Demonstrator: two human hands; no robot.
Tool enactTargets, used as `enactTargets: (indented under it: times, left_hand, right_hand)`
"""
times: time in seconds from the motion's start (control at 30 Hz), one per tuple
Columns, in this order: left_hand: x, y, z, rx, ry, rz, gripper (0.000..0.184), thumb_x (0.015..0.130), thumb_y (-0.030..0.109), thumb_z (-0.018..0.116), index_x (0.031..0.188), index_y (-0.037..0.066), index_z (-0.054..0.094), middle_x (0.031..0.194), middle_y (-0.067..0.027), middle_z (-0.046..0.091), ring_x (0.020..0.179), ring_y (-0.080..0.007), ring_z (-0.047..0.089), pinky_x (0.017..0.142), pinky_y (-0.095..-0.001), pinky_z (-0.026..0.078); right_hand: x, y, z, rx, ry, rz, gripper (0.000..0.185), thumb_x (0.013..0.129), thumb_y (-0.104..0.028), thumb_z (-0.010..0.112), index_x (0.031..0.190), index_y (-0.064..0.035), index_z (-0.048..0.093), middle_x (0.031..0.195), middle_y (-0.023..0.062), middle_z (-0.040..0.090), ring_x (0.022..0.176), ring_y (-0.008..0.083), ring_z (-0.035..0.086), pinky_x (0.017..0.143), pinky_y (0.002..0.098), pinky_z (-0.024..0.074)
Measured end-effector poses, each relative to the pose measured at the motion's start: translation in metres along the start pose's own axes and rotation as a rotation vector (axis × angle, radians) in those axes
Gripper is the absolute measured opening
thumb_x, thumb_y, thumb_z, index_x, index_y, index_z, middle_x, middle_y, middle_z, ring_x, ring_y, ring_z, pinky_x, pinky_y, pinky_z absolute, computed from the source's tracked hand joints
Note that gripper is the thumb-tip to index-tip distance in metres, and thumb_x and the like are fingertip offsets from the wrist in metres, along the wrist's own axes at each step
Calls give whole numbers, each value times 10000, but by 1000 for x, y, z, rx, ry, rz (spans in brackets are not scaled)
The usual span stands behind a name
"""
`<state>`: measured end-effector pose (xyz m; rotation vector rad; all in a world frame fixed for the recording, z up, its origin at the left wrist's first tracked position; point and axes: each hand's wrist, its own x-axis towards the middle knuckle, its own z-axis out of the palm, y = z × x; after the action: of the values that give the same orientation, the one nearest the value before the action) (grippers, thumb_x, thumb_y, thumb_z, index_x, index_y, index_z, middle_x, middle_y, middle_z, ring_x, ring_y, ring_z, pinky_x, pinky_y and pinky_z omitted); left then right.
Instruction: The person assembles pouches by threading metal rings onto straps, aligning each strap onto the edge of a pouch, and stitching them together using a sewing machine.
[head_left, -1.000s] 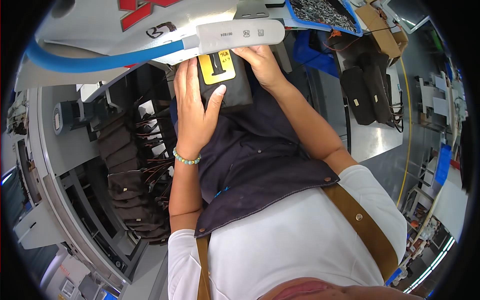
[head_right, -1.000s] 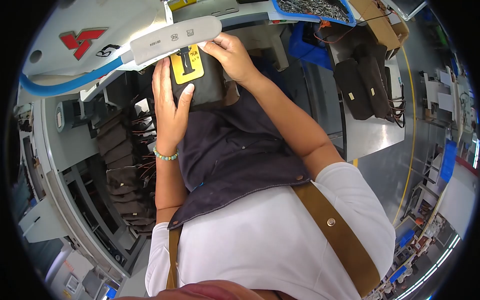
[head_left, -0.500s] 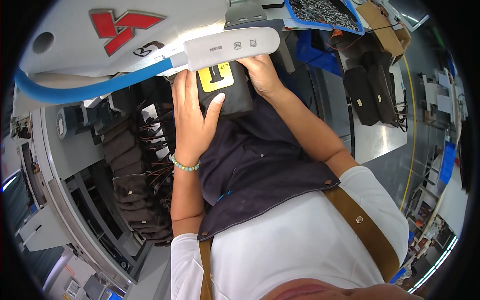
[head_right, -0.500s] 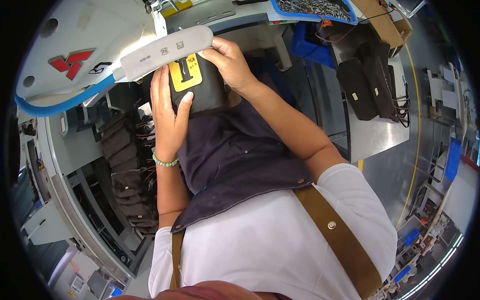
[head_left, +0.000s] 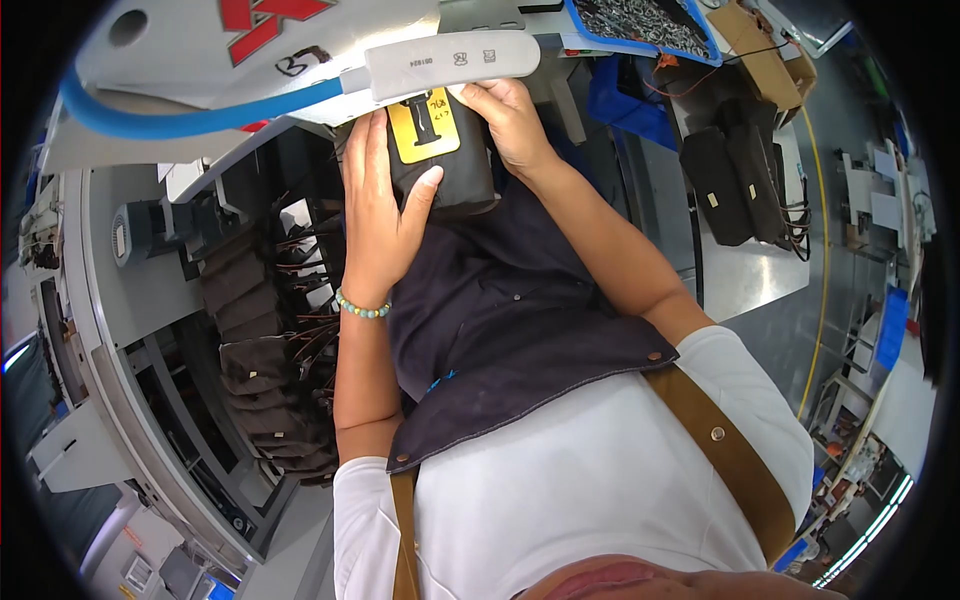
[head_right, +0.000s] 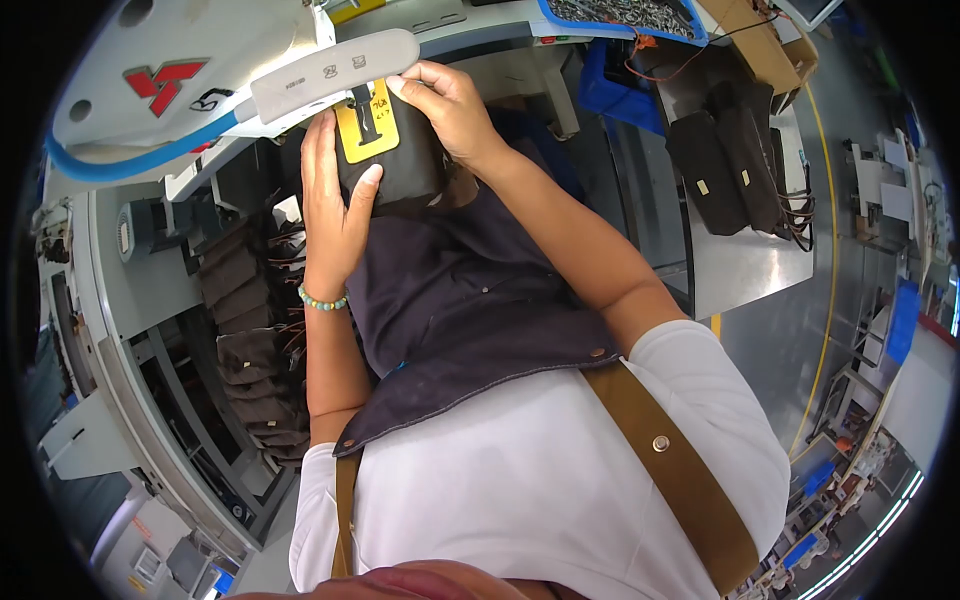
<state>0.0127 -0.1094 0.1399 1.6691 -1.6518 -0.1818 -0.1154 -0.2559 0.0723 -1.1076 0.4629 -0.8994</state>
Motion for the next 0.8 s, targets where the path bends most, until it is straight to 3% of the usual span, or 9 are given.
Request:
enactTargets:
  times: [0.1,0.2,0.3,0.4,0.5,0.53,0.67,0.7,0.8]
  left_hand:
    - [-5,-8,-1,-167,4,-33,702,991,420,457,1487,-39,268,1518,-223,289,1403,-341,300,1152,-441,236]
    - [-10,-32,18,-846,71,-283,670,1048,493,160,1530,30,203,1581,-147,204,1483,-257,140,1183,-380,166]
    - [-29,-74,65,-1079,111,-752,558,1058,388,339,1436,-19,392,1433,-129,463,1298,-216,457,1094,-338,341]
    - [-55,-63,97,-1289,168,-696,430,1020,285,478,1315,-27,509,1298,-100,571,1164,-183,550,1002,-317,428]
    - [-75,-60,104,-1291,105,-783,447,1018,295,480,1332,-24,493,1299,-111,570,1169,-189,553,1000,-321,432]
    - [-74,-47,97,-1328,171,-830,358,1007,224,480,1254,-21,559,1195,-85,626,1063,-155,592,924,-291,461]
    - [-86,-27,57,-1176,45,-708,225,945,94,474,1030,-2,659,939,-1,673,789,-55,571,727,-213,440]
    - [-83,-17,37,-1234,-59,-600,203,929,79,489,1019,-2,652,916,-14,671,778,-64,575,717,-220,446]
    - [-64,21,-13,-1443,25,-348,204,886,42,522,1029,-61,625,865,-67,654,735,-146,618,675,-254,489]
  right_hand:
    - [3,-1,2,51,90,7,296,989,-209,510,1131,23,625,1111,64,651,1035,132,582,946,287,420]
    - [7,23,-11,50,170,137,344,1003,-288,475,1110,1,626,1071,59,646,988,132,580,910,295,426]
    - [-6,86,-45,-49,142,388,418,1003,-366,466,1193,-22,611,1166,86,636,1086,161,571,939,299,429]
    - [-31,121,-59,-91,89,632,535,987,-404,491,1371,-31,491,1345,118,560,1200,200,546,1009,313,414]
    - [-64,127,-64,94,35,719,530,1006,-345,479,1415,-15,418,1361,119,536,1167,184,566,927,285,484]
    - [-72,125,-64,37,-8,718,505,1005,-332,483,1392,-10,440,1327,122,556,1145,182,578,903,289,496]
    - [-95,94,-60,-222,-222,701,424,1000,-297,495,1300,2,511,1207,125,613,1061,185,616,838,311,523]
    - [-100,70,-50,-282,-308,672,408,998,-293,496,1277,3,525,1180,125,622,1040,189,623,830,317,524]
    - [-104,-30,-6,-296,-476,450,365,993,-281,500,1209,6,566,1099,122,649,977,199,643,805,335,528]
